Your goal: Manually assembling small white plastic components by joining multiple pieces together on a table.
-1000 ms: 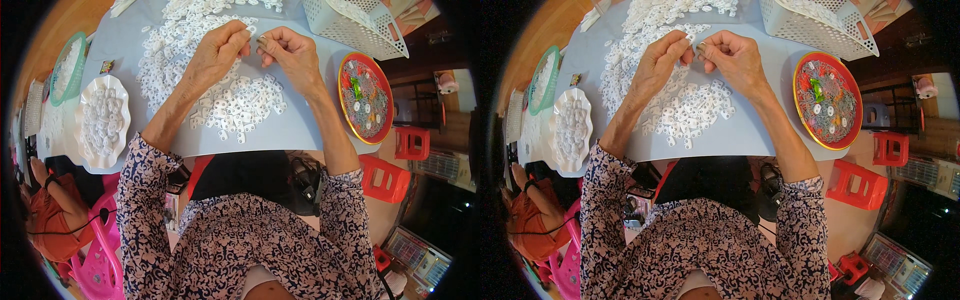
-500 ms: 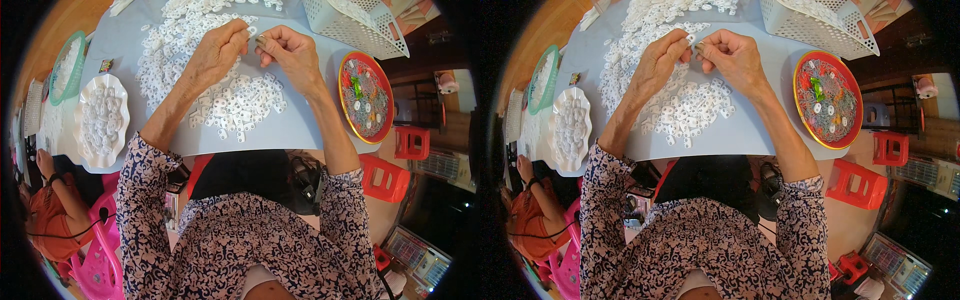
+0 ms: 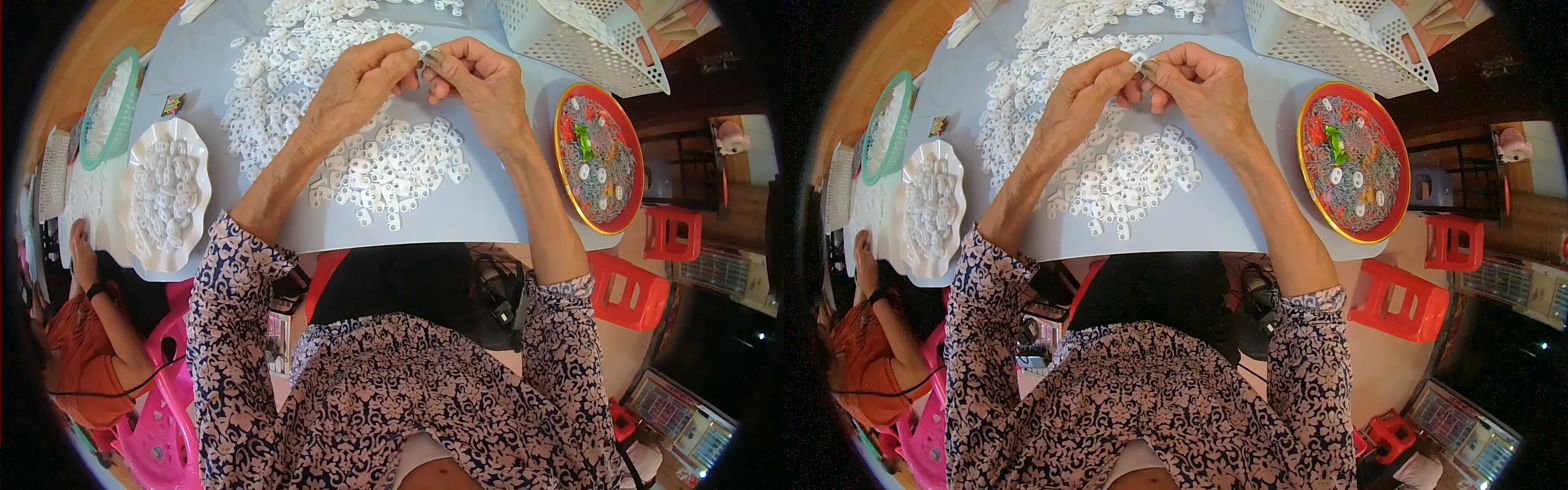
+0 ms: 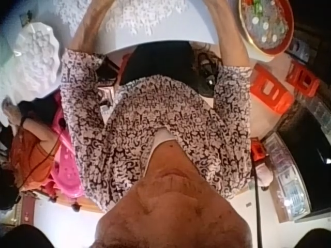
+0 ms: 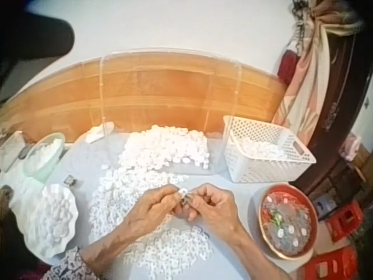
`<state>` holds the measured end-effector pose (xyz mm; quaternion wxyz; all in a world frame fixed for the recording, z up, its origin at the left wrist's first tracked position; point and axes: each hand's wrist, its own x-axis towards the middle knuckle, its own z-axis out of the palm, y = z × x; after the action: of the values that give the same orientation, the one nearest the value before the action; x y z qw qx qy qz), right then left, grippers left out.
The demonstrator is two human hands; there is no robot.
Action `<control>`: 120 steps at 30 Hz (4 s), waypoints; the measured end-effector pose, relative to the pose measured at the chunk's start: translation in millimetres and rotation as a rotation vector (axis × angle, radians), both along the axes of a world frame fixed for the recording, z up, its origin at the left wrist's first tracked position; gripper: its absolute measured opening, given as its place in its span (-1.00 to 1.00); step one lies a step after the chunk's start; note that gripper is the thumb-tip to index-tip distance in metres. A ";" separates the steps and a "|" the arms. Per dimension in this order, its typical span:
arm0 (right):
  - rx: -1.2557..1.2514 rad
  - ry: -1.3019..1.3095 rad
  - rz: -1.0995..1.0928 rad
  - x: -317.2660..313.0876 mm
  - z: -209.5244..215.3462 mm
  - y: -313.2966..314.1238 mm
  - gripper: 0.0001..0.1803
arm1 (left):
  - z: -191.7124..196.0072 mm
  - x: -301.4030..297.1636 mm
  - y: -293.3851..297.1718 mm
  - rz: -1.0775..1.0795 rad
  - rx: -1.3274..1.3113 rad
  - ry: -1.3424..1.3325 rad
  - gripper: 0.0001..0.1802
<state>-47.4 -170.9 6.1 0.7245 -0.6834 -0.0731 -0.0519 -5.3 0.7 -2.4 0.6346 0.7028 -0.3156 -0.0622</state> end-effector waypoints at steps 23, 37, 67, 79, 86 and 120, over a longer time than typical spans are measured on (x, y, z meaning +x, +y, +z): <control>-0.013 0.024 0.007 -3.4 2.9 2.3 -0.87 | 15.3 -7.8 0.2 0.052 -0.042 0.131 -0.67; -0.059 -0.004 -0.021 -2.7 -0.7 4.5 -0.85 | 6.1 -2.8 -0.5 0.072 -0.006 0.046 -0.67; -0.221 -0.267 -0.023 -0.5 -6.3 6.9 -0.69 | -1.2 2.3 0.7 0.029 0.026 0.119 -0.70; -0.511 -0.515 -0.170 1.0 -6.0 6.1 -0.69 | 1.8 -3.8 -2.4 0.020 -0.024 0.132 -0.73; -0.574 -0.501 -0.162 -2.2 0.1 8.0 -0.73 | -2.6 -4.1 -3.9 0.031 0.005 0.118 -0.72; -0.175 -0.148 -0.017 1.3 1.7 1.1 -0.83 | 6.6 -12.5 -3.7 0.048 0.051 0.011 -0.76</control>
<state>-46.2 -169.8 7.8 0.6542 -0.7390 -0.1247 -0.1016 -17.8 -3.0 4.2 0.6195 0.7257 -0.2936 -0.0589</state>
